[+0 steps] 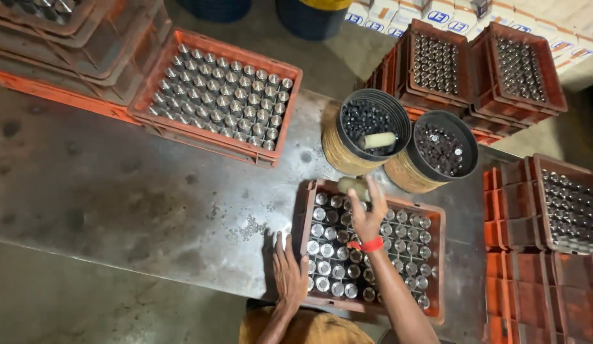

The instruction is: The person repeatedly wipes the tops of small metal caps arranged in a red crate using a white cylindrical sponge. They periodically dip the sponge into a nearby bucket containing dark liquid and continue wiping each cap in sequence across the crate.

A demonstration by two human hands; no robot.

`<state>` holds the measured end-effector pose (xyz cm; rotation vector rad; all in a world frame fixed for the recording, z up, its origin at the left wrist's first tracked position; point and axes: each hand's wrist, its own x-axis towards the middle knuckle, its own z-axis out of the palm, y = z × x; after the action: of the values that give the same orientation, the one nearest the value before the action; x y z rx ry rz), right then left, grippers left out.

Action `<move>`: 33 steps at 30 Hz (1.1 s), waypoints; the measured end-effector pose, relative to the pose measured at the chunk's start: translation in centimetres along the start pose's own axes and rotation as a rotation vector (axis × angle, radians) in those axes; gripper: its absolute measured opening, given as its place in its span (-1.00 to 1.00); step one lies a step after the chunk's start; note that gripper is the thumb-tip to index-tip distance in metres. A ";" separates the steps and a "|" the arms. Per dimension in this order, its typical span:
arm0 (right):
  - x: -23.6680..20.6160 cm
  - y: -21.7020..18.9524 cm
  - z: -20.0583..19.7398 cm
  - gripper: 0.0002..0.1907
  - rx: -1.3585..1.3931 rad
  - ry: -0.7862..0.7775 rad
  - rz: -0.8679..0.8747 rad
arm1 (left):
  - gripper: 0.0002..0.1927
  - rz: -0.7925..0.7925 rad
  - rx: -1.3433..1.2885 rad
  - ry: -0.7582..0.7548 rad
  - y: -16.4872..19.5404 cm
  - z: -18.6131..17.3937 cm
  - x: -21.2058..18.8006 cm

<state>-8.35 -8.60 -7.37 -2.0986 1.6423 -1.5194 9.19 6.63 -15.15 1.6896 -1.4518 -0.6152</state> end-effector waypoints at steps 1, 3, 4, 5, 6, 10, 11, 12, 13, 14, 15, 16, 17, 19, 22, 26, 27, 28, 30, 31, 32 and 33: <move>0.1 0.2 -0.3 -0.56 -0.029 -0.084 -0.001 | -0.35 0.008 -0.008 -0.006 0.0 0.0 0.0; 0.3 0.6 -0.8 -0.57 -0.024 -0.146 0.056 | -0.35 0.021 -0.005 -0.019 0.1 -0.1 0.1; 0.2 0.6 -1.1 -0.55 0.012 -0.121 0.113 | -0.35 0.030 0.005 -0.024 0.1 -0.1 0.0; 0.3 0.7 -1.0 -0.53 0.051 -0.096 0.165 | -0.35 0.039 0.015 -0.023 0.2 -0.1 0.1; 0.2 0.6 -1.0 -0.51 0.058 -0.032 0.136 | -0.35 0.029 0.007 -0.017 0.2 -0.2 0.1; 0.1 0.2 -0.5 -0.59 0.012 -0.049 -0.059 | -0.37 0.022 -0.007 -0.001 0.6 -0.3 0.2; 0.1 0.1 -0.4 -0.64 -0.017 -0.120 -0.127 | -0.37 0.029 -0.005 0.003 0.7 -0.3 0.2; 0.2 0.0 -0.3 -0.61 -0.012 -0.177 -0.061 | -0.36 0.024 -0.004 -0.012 0.7 -0.3 0.2; 0.4 -0.2 -0.3 -0.58 -0.007 -0.231 0.004 | -0.36 0.021 -0.004 -0.026 0.8 -0.3 0.1; 0.6 -0.3 -0.2 -0.55 0.001 -0.281 0.062 | -0.35 0.022 -0.005 -0.032 0.8 -0.3 0.2; 0.9 -0.6 0.0 -0.56 0.017 -0.155 0.029 | -0.35 0.018 -0.014 -0.025 0.8 -0.3 0.2; 1.0 -0.8 -0.2 -0.57 0.036 -0.047 0.003 | -0.35 -0.006 -0.021 -0.021 0.8 -0.3 0.2; 1.2 -1.1 -0.1 -0.57 0.062 0.058 -0.024 | -0.35 -0.032 -0.024 -0.011 0.7 -0.3 0.3; 1.1 -2.0 0.6 -0.59 0.101 0.017 -0.010 | -0.36 -0.010 -0.013 0.004 0.7 -0.4 0.2; 1.4 -2.6 1.5 -0.57 0.075 -0.235 -0.072 | -0.35 0.018 -0.011 -0.003 0.6 -0.3 0.3; 1.5 -2.6 2.0 -0.59 0.097 -0.142 -0.018 | -0.37 -0.024 -0.028 -0.036 0.5 -0.1 0.3; 1.6 -2.4 2.1 -0.59 0.066 -0.138 -0.062 | -0.37 -0.009 -0.030 -0.027 0.5 -0.1 0.4; 1.4 -2.3 2.1 -0.59 0.037 -0.131 -0.107 | -0.38 0.008 -0.030 -0.015 0.5 -0.1 0.4; 1.1 -2.0 2.1 -0.57 0.023 -0.203 -0.047 | -0.38 0.029 -0.024 -0.010 0.5 -0.1 0.4; 0.7 -1.9 1.9 -0.55 0.036 -0.277 0.051 | -0.38 0.039 -0.024 -0.011 0.6 -0.1 0.4; 0.2 -1.8 1.5 -0.53 0.046 -0.350 0.151 | -0.38 0.050 -0.028 -0.017 0.6 -0.1 0.3; -0.3 -1.6 1.2 -0.53 0.058 -0.286 0.155 | -0.38 0.022 -0.050 -0.028 0.6 -0.1 0.4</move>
<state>-6.38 -8.27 -7.22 -1.9951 1.5933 -1.1459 9.02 6.23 -14.53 1.6300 -1.4607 -0.6605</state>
